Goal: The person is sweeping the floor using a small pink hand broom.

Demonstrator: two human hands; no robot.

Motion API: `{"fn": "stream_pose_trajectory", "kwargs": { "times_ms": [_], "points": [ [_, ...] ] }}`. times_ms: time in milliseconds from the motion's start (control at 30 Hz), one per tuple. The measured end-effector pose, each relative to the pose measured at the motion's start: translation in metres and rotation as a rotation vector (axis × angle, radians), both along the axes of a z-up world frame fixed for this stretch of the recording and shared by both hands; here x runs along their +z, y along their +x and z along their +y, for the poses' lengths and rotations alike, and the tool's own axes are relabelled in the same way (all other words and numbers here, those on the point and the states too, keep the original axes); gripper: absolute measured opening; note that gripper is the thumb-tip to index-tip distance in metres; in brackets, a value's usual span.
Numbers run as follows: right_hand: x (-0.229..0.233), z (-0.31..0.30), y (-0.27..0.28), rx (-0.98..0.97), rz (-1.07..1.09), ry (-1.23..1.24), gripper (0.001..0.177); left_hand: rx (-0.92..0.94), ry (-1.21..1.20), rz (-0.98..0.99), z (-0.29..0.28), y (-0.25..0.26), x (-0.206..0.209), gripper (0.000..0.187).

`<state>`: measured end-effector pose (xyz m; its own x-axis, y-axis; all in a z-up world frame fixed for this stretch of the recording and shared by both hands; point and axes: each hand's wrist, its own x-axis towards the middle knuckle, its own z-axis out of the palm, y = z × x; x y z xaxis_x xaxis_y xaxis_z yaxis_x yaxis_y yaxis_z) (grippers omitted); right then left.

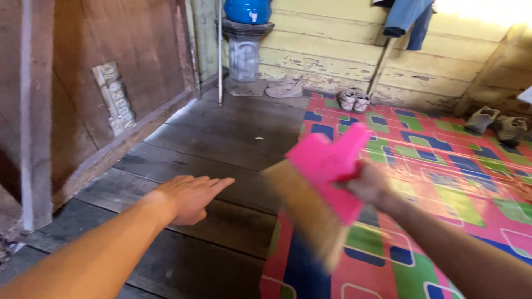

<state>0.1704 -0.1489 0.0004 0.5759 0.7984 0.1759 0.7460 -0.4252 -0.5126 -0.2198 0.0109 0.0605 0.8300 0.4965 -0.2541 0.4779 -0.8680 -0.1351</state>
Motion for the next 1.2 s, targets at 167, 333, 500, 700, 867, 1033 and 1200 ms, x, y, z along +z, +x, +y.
{"fn": "stream_pose_trajectory", "kwargs": {
  "times_ms": [167,333,500,700,867,1033,1200],
  "points": [
    [-0.034,0.022,-0.058,0.324,0.324,0.15,0.046,-0.327,0.152,-0.141,-0.014,0.028,0.004,0.103],
    [-0.027,0.018,-0.084,0.392,0.089,-0.088,0.054,-0.372,0.148,-0.188,-0.013,0.035,0.0,0.095],
    [-0.035,0.01,-0.006,0.063,-0.283,-0.434,0.066,-0.292,0.129,-0.052,-0.02,0.027,0.006,0.103],
    [-0.012,-0.029,0.033,-0.183,-0.198,-0.232,0.055,-0.281,0.107,0.015,-0.028,0.025,0.005,0.103],
    [0.016,-0.054,0.003,0.01,-0.002,-0.164,0.049,-0.509,0.095,-0.074,-0.046,0.052,-0.015,0.101],
    [0.032,-0.066,-0.073,0.135,-0.13,-0.438,0.049,-0.847,0.271,-0.41,-0.052,0.08,-0.031,0.099],
    [0.014,-0.051,-0.081,0.55,0.053,-0.48,0.059,-0.817,0.027,-0.523,-0.057,0.095,-0.04,0.087]
  ]
}}
